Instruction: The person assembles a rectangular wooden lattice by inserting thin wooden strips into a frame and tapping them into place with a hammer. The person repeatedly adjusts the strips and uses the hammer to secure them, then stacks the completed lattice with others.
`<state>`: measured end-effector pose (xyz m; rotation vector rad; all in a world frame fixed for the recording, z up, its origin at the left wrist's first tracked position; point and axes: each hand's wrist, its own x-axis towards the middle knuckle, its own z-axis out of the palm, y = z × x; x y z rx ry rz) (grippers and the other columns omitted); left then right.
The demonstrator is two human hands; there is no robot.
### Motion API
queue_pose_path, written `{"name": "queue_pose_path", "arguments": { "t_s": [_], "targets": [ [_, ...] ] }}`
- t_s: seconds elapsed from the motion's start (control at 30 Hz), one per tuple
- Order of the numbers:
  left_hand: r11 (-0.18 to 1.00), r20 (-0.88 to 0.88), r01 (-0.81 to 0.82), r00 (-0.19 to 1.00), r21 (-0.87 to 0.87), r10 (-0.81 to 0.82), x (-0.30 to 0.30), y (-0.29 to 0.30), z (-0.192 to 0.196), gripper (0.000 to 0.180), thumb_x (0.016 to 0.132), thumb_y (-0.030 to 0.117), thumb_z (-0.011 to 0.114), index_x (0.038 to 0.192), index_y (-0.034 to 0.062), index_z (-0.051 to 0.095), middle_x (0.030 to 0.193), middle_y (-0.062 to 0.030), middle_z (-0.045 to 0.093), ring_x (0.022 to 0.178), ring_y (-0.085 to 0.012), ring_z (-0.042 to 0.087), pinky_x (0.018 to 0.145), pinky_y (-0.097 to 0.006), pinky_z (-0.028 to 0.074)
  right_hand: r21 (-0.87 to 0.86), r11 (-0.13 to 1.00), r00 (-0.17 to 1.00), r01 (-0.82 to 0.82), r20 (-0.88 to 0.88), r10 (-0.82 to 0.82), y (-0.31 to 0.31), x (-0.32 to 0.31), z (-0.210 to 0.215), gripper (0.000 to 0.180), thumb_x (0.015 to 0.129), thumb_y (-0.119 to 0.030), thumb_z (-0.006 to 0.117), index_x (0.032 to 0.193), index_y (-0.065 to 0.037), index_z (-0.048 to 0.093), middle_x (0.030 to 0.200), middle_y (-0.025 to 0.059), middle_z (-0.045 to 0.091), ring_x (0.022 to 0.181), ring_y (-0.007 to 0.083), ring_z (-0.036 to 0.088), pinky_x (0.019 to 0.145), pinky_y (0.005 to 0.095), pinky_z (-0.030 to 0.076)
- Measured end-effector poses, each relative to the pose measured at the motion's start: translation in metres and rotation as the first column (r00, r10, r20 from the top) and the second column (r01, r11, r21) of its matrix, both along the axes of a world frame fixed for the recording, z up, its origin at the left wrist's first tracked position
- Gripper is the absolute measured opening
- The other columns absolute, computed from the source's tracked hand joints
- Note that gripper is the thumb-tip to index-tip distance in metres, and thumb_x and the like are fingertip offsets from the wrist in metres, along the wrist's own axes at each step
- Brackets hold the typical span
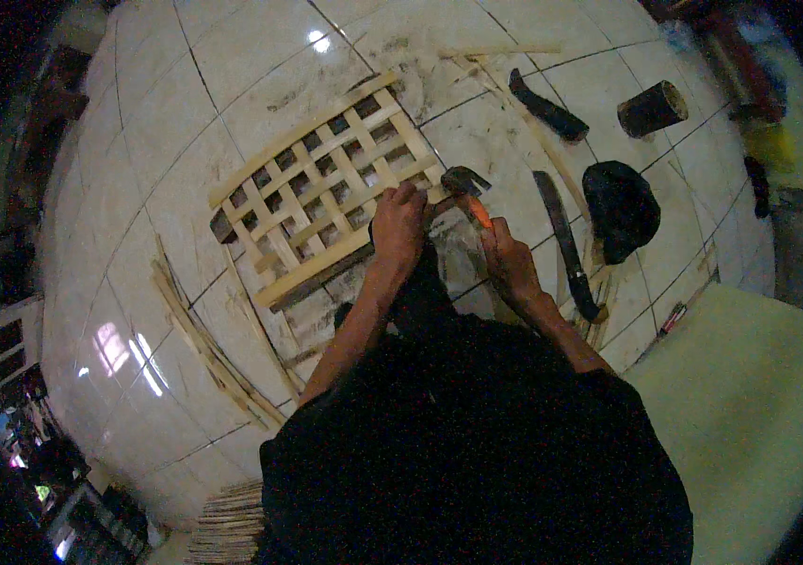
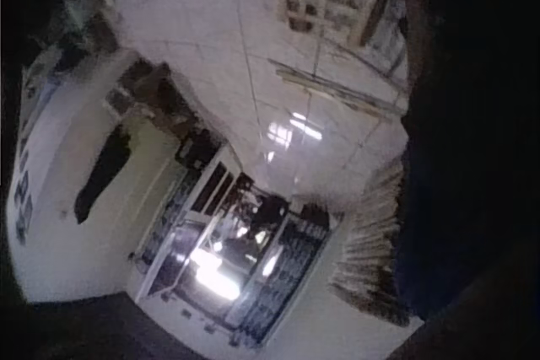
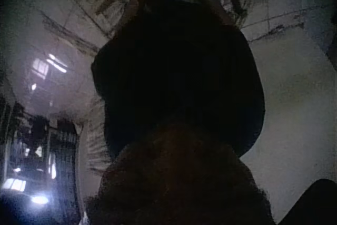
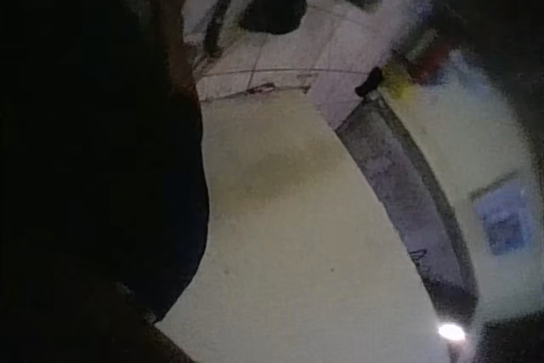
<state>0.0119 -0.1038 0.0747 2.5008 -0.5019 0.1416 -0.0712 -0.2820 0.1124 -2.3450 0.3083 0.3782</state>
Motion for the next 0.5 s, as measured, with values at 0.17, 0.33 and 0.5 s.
{"name": "queue_pose_path", "arguments": {
  "t_s": [0.17, 0.33, 0.5],
  "targets": [
    [0.997, -0.032, -0.071, 0.997, -0.024, 0.07, -0.005, 0.002, 0.008, 0.017, 0.078, 0.017, 0.065, 0.091, 0.0062, 0.064, 0.097, -0.0071, 0.058, 0.089, -0.03, 0.054, 0.075, -0.04, 0.05, 0.041, 0.999, 0.995, 0.003, 0.104, -0.007, 0.01, 0.0, 0.036, 0.029, 0.099, -0.032, 0.035, 0.109, -0.006, 0.042, 0.076, 0.0249, 0.059, 0.072, 0.0467, 0.059, 0.061, 0.0509, 0.046],
    [1.0, -0.05, -0.019, 0.999, 0.0, 0.019, -0.003, 0.001, 0.002, 0.018, 0.077, 0.016, 0.066, 0.092, 0.0062, 0.063, 0.096, -0.0067, 0.058, 0.089, -0.0297, 0.055, 0.074, -0.04, 0.05, 0.044, 0.998, 0.993, 0.049, 0.108, -0.054, 0.007, -0.013, -0.01, 0.029, 0.1, -0.033, 0.035, 0.109, -0.006, 0.043, 0.073, 0.0241, 0.057, 0.07, 0.0462, 0.057, 0.058, 0.0491, 0.044],
    [0.998, 0.107, -0.021, 0.994, -0.057, 0.028, -0.003, 0.004, -0.005, 0.017, 0.077, 0.014, 0.066, 0.092, 0.0056, 0.063, 0.096, -0.0077, 0.058, 0.089, -0.0299, 0.055, 0.075, -0.041, 0.049, 0.041, 0.999, 0.996, 0.034, 0.082, -0.038, 0.011, 0.006, 0.015, 0.027, 0.098, -0.031, 0.038, 0.109, -0.006, 0.042, 0.073, 0.0233, 0.058, 0.066, 0.0474, 0.057, 0.057, 0.0528, 0.041]
  ]
}}
